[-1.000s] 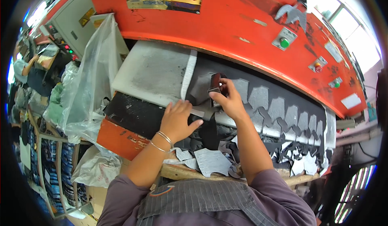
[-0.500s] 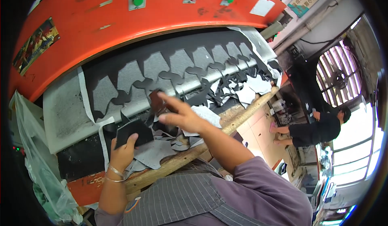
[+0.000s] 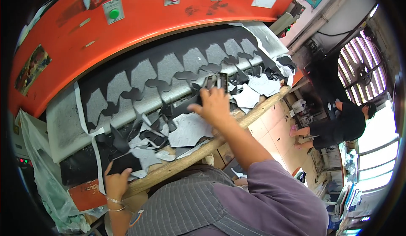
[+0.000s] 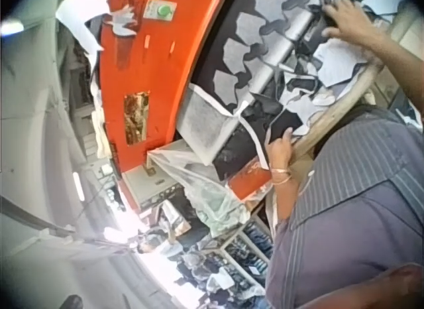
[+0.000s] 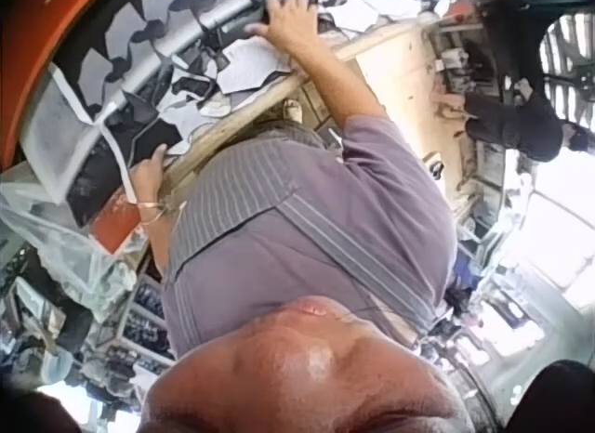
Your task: Operating a hydraulic press and using metal dies to cut shoe components from a sheet of leather.
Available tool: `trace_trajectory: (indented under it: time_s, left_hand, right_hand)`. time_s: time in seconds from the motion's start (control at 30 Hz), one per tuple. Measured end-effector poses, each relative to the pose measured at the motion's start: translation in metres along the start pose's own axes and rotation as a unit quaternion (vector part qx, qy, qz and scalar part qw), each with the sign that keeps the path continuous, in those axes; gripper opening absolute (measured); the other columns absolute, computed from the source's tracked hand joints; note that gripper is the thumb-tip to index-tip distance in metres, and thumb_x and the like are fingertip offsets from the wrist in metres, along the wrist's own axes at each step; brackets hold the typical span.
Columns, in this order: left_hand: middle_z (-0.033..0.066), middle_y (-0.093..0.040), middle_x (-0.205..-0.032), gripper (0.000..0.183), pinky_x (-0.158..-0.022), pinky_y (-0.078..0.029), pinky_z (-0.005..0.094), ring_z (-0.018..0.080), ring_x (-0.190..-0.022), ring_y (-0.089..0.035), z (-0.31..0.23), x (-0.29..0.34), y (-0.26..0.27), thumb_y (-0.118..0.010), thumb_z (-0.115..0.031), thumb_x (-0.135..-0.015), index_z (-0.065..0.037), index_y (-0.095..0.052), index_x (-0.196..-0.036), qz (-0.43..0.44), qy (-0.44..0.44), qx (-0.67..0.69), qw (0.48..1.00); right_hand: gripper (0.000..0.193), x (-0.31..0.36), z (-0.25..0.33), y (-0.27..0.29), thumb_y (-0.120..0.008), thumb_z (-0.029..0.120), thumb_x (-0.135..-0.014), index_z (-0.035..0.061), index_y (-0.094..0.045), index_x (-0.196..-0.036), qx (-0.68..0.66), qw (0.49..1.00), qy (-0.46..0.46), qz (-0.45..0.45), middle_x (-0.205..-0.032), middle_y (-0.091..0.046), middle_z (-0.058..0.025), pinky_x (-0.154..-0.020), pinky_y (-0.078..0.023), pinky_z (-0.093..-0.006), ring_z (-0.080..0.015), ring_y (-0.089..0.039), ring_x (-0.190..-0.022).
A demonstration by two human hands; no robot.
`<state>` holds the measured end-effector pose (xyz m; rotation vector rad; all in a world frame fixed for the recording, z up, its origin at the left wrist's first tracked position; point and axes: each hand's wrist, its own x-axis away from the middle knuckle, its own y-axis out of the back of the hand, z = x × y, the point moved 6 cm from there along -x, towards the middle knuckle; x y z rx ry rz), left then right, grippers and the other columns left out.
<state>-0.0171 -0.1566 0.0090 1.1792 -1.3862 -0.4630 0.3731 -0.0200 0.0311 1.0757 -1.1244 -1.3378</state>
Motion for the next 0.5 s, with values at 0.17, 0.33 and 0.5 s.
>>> trace_trajectory:
  time_s: [0.17,0.33,0.5]
  left_hand:
    - [0.0190,-0.064,-0.100,0.033,-0.095,-0.041,0.0409,0.0330,-0.093,-0.060,-0.009,0.025,0.047,-0.069,-0.022,-0.081,0.004,-0.065,-0.102,-0.167,-0.024,0.205,0.964]
    - [0.0114,-0.061,-0.089,0.016,-0.087,-0.044,0.0420,0.0240,-0.087,-0.059,-0.153,0.078,0.099,-0.068,-0.009,-0.077,-0.001,-0.060,-0.089,-0.402,-0.316,-0.109,0.852]
    - [0.0136,-0.063,-0.090,0.020,-0.087,-0.044,0.0389,0.0317,-0.087,-0.059,-0.249,0.077,0.086,-0.073,-0.013,-0.075,-0.001,-0.061,-0.086,-0.196,-0.391,0.202,0.877]
  right_hand:
    - [0.097,0.037,0.011,-0.007,-0.082,0.042,-0.065,0.0069,-0.033,-0.141,-0.086,0.990,0.038,0.103,-0.124,-0.043,-0.0264,-0.084,-0.048,-0.0463,-0.0414,-0.055,-0.104]
    - [0.085,0.038,-0.018,-0.023,-0.068,0.008,-0.073,0.0041,-0.025,-0.146,-0.304,0.937,0.160,0.064,-0.096,-0.059,-0.0291,-0.079,-0.051,-0.0452,-0.0402,-0.063,-0.083]
    - [0.037,-0.001,-0.129,0.007,-0.069,0.024,-0.079,0.0014,-0.064,-0.109,-0.502,0.848,0.068,0.155,-0.106,-0.065,-0.0186,-0.089,-0.050,-0.0401,-0.0326,-0.064,-0.097]
